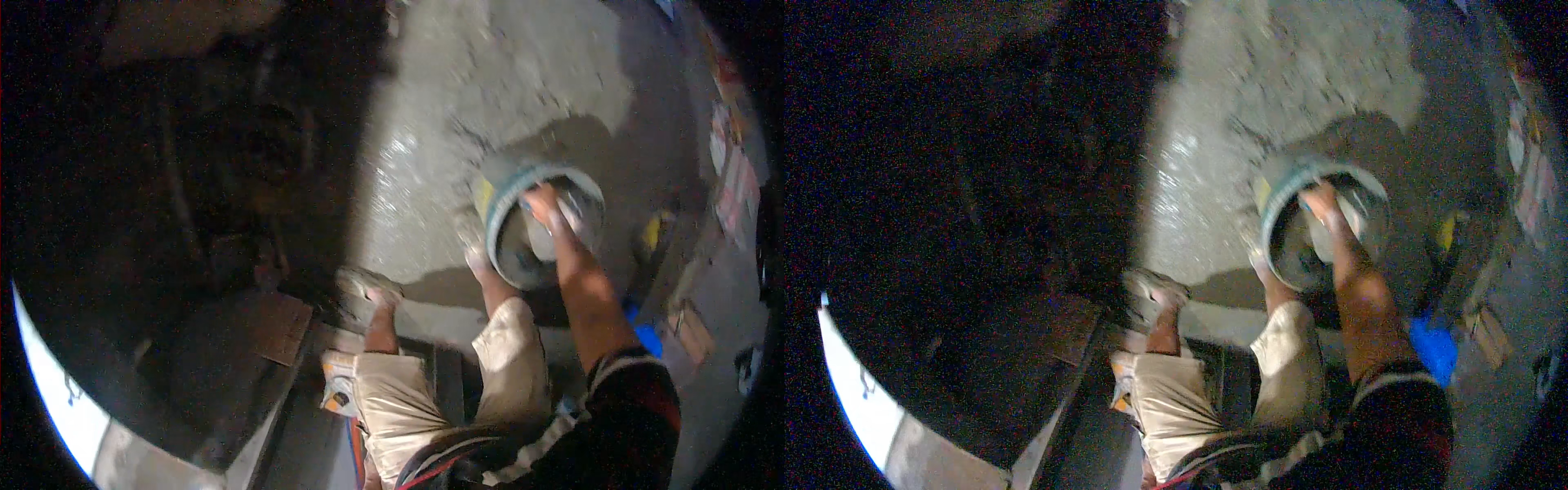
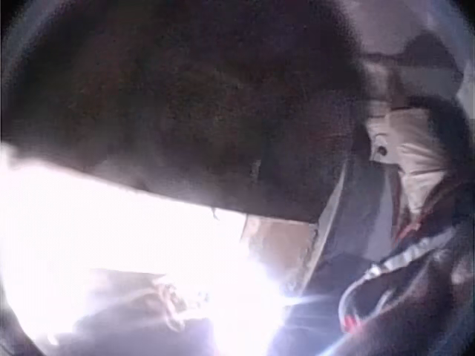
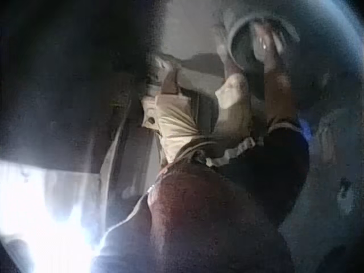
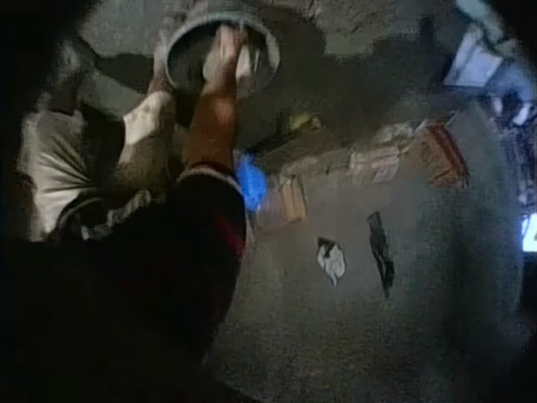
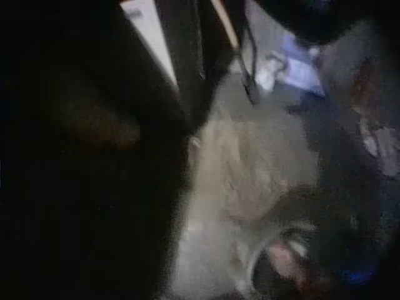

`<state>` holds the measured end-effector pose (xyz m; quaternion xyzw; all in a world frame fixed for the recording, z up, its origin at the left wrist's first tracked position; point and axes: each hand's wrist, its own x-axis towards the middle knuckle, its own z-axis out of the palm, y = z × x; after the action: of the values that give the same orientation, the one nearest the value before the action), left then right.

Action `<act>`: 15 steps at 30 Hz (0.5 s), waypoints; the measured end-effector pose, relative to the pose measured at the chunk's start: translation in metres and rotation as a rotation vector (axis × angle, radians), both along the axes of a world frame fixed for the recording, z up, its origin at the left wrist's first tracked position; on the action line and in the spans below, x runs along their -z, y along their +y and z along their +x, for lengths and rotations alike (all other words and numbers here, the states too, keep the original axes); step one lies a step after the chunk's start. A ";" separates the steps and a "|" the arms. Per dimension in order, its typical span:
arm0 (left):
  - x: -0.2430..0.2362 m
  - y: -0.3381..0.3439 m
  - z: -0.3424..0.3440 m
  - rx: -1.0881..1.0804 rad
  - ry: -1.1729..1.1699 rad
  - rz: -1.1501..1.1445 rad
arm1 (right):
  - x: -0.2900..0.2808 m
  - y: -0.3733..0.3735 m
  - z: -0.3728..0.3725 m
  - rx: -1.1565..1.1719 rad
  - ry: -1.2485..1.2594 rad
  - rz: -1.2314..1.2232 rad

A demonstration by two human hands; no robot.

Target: The person applies wet plaster to a wall section using a trowel, then scoops more plaster from a bucket on the floor and cleans a wooden surface with a wet sponge.

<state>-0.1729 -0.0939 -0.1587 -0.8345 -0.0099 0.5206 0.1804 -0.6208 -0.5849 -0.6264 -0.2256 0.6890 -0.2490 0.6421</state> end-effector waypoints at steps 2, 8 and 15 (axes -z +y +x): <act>0.009 -0.030 0.013 0.072 0.090 -0.040 | -0.084 0.039 -0.086 0.337 -0.127 0.131; 0.019 0.007 0.032 0.047 0.046 -0.091 | -0.320 0.070 -0.086 0.330 -0.430 0.174; 0.045 0.018 0.044 -0.192 -0.169 -0.507 | -0.538 0.013 0.088 -0.074 -0.423 0.043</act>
<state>-0.1289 -0.0757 -0.2039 -0.8887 0.0264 0.4496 -0.0857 -0.5333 -0.5723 -0.0886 -0.1797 0.5355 -0.2523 0.7857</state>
